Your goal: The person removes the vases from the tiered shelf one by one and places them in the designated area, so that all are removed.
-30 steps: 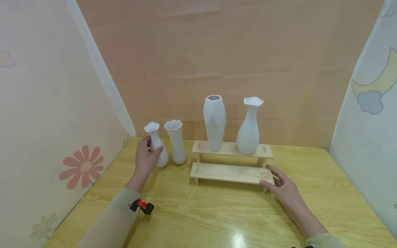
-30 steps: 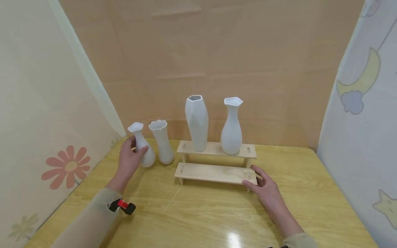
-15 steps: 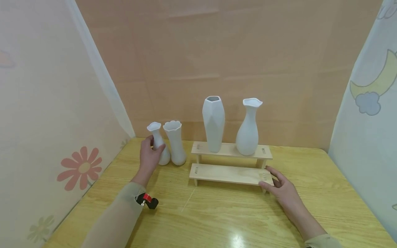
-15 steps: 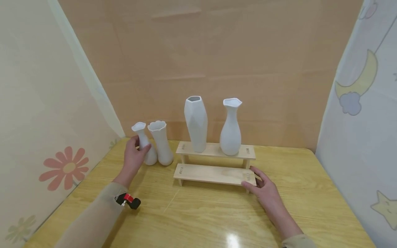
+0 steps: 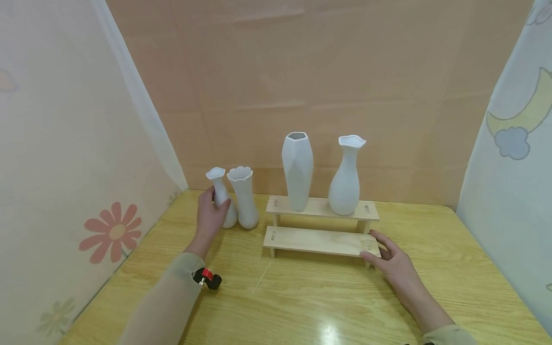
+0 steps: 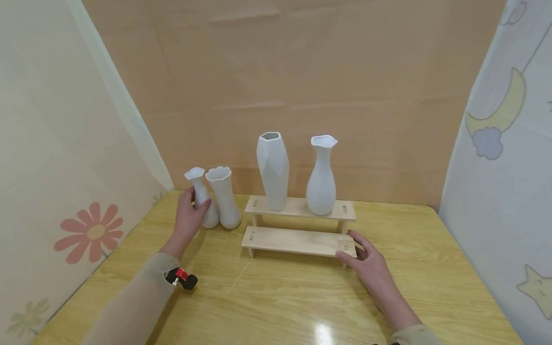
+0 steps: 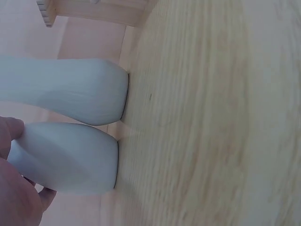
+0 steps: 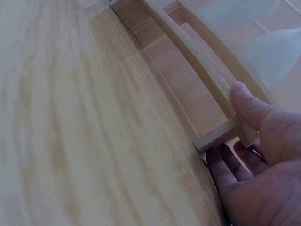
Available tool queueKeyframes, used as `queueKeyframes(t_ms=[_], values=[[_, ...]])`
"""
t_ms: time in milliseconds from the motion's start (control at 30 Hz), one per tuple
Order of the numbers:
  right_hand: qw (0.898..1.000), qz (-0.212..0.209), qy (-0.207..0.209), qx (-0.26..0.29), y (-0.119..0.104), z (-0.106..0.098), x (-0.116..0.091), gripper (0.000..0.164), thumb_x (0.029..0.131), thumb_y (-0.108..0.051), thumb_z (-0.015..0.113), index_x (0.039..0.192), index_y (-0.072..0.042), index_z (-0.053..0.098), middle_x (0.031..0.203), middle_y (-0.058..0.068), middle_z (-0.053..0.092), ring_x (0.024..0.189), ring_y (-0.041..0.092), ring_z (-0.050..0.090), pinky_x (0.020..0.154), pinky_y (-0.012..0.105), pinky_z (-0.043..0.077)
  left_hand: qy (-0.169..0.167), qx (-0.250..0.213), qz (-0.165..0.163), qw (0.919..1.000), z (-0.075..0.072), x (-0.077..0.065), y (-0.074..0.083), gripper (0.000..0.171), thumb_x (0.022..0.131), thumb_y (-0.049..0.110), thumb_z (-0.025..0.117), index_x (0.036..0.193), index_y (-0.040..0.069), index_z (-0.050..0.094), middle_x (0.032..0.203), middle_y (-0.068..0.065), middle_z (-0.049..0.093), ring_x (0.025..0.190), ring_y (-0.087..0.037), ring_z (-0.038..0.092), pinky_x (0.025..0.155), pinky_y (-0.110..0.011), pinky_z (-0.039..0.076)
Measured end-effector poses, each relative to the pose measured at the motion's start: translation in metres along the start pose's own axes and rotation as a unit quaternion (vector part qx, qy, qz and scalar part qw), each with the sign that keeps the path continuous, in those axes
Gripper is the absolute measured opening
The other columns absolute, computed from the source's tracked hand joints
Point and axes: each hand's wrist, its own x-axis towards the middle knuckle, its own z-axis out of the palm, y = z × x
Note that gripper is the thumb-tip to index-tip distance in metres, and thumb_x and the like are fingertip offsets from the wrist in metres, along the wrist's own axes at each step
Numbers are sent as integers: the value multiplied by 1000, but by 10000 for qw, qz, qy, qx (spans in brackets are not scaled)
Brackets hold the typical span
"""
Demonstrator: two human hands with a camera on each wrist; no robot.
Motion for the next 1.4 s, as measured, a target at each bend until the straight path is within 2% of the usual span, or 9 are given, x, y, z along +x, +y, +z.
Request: queueKeyframes(t_ms=[67, 100, 200, 267, 700, 1133, 1200, 1300, 1400], values=[[10000, -8, 5, -45, 0, 0, 0, 92, 104, -36, 80, 177, -21, 26, 183, 17, 9, 164, 52, 18, 125, 66, 32, 35, 53, 42, 10000, 1, -1, -1, 60, 106, 8, 71, 155, -13, 45, 144, -33, 48, 133, -44, 48, 113, -64, 46], [10000, -8, 4, -48, -1, 0, 0, 92, 104, -36, 80, 177, -21, 26, 182, 18, 12, 163, 51, 20, 124, 60, 38, 47, 73, 43, 10000, 2, -2, -1, 60, 105, 8, 72, 155, -13, 45, 144, -33, 48, 133, -44, 48, 113, -64, 46], [10000, -15, 5, -62, -1, 0, -1, 92, 104, -37, 80, 177, -21, 26, 181, 18, 17, 163, 48, 24, 110, 30, 49, 70, 169, 18, 9998, 3, -3, -2, 61, 106, 10, 71, 156, -12, 44, 144, -33, 48, 134, -44, 49, 114, -65, 46], [10000, -20, 0, -52, -1, 0, -1, 92, 104, -37, 80, 177, -21, 26, 180, 18, 19, 163, 47, 25, 97, 15, 47, 74, 218, 3, 9997, 3, -3, -2, 61, 107, 10, 71, 157, -12, 44, 144, -33, 47, 134, -45, 49, 114, -66, 46], [10000, -35, 27, 73, -1, 1, -1, 93, 104, -35, 81, 177, -19, 27, 179, 20, 22, 163, 46, 26, 90, 8, 46, -30, 238, -86, 9997, 3, -4, -1, 65, 109, 11, 69, 161, -11, 39, 151, -35, 43, 141, -48, 47, 119, -66, 42], [10000, 23, 0, 48, -1, 1, -1, 94, 103, -36, 82, 177, -21, 25, 180, 21, 21, 162, 46, 27, 90, 10, 47, -38, 203, -73, 9998, 3, -4, -3, 65, 109, 11, 70, 162, -10, 38, 151, -35, 43, 141, -49, 46, 119, -67, 42], [10000, 58, 8, -37, -2, 1, -1, 94, 103, -38, 81, 177, -22, 25, 180, 20, 20, 163, 47, 25, 95, 13, 47, -27, 165, -82, 9998, 3, -4, -2, 65, 109, 11, 70, 162, -9, 38, 152, -35, 43, 143, -49, 46, 119, -66, 42], [9999, 122, -9, -51, -3, 0, -1, 95, 103, -38, 81, 178, -22, 24, 181, 19, 16, 163, 48, 22, 114, 33, 47, 90, 60, -81, 9999, 2, -4, 3, 69, 108, 10, 72, 165, -7, 37, 157, -34, 41, 147, -49, 43, 120, -67, 41], [9999, 137, -41, 1, -4, 0, 0, 96, 104, -37, 81, 178, -21, 23, 183, 19, 8, 164, 52, 17, 125, 62, 34, 441, -39, -96, 9990, -2, -4, 11, 75, 106, 12, 75, 168, -1, 34, 161, -32, 40, 151, -47, 39, 122, -65, 39]])
